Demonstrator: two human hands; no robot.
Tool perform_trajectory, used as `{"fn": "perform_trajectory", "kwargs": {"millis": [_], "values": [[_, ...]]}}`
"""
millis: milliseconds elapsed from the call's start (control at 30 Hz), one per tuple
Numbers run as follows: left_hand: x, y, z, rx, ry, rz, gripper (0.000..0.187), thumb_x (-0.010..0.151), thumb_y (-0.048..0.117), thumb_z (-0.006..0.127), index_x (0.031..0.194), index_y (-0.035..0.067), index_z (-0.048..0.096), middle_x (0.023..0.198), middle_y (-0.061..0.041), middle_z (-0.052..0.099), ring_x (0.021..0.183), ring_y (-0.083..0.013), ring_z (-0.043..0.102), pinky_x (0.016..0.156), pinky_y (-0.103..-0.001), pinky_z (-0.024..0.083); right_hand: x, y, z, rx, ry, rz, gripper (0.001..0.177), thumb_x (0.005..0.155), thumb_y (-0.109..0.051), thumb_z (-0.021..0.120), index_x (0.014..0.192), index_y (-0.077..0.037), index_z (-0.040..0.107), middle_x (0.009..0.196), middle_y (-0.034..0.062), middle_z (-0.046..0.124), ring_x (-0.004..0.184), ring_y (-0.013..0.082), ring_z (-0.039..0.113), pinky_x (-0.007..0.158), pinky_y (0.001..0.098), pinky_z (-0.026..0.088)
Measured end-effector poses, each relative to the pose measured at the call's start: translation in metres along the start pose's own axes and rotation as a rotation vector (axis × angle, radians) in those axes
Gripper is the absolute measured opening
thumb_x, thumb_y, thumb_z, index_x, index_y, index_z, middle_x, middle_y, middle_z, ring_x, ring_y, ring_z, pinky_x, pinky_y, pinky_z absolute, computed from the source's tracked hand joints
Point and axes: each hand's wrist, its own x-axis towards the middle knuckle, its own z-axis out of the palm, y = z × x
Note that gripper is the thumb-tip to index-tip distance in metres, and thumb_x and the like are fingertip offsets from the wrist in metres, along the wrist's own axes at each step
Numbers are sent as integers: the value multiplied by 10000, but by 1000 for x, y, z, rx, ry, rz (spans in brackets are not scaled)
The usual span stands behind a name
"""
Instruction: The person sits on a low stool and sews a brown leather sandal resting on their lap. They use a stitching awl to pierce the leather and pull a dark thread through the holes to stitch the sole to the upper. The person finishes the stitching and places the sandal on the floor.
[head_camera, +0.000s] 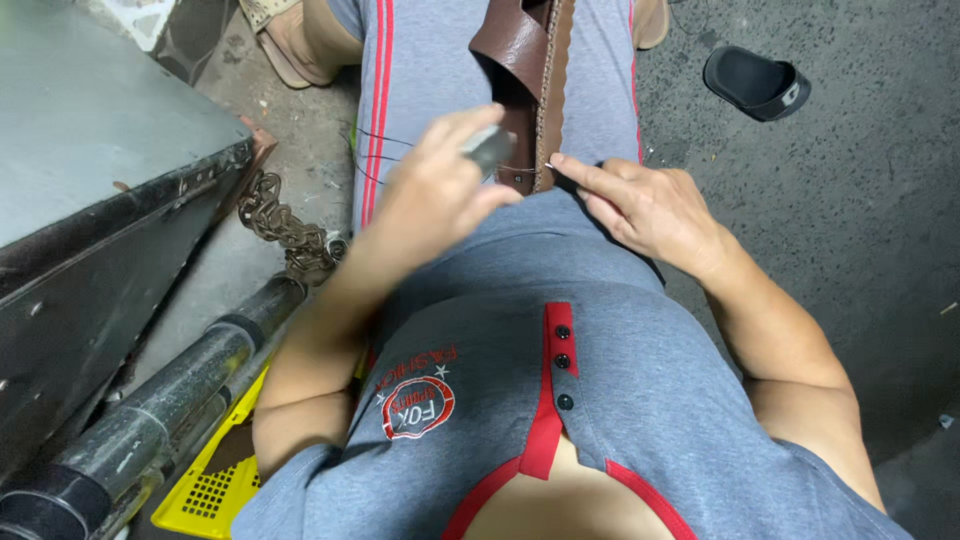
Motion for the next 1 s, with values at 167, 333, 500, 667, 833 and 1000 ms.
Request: {"fn": "perform_trajectory", "kwargs": {"millis": [167,333,500,667,833,1000], "values": [[-3,-15,43,150,-170,4,552,804,354,842,762,-124,569,1394,-276,419,1264,-421,468,965,-520,490,3,0,-4,34,-42,6,482,991,-299,491,1466,-336,416,822,44,552,626,339,581,448,462,480],[1,-20,46,144,-190,7,563,798,338,866,745,-127,553,1431,-267,369,1297,-422,452,984,-510,510,6,2,-9,-67,-57,-27,491,985,-319,486,1470,-329,412,865,42,572,597,355,603,381,476,466],[2,-22,54,137,-203,21,530,765,315,891,744,-109,574,1440,-256,370,1306,-421,451,1019,-498,479,11,-10,-30,-190,-147,1,495,965,-378,468,1458,-349,425,891,55,606,556,374,634,358,499,495],[7,-23,55,125,-180,27,537,750,314,902,641,-53,525,1427,-236,403,1296,-425,473,997,-498,499,22,3,-33,-262,-252,-58,564,896,-383,510,1452,-371,416,930,28,568,543,317,649,337,470,478],[5,-32,62,124,-170,29,532,721,340,905,645,-70,576,1412,-211,434,1290,-408,481,1005,-474,478,22,28,-4,-162,-26,-214,494,935,-307,586,1421,-327,504,898,10,555,536,281,569,341,427,453],[6,-31,58,100,-133,37,517,706,290,935,650,-74,572,1407,-217,434,1294,-415,481,1005,-474,488,30,24,11,-31,236,-330,333,978,-219,646,1311,-217,646,921,16,614,593,233,583,376,373,453]]}}
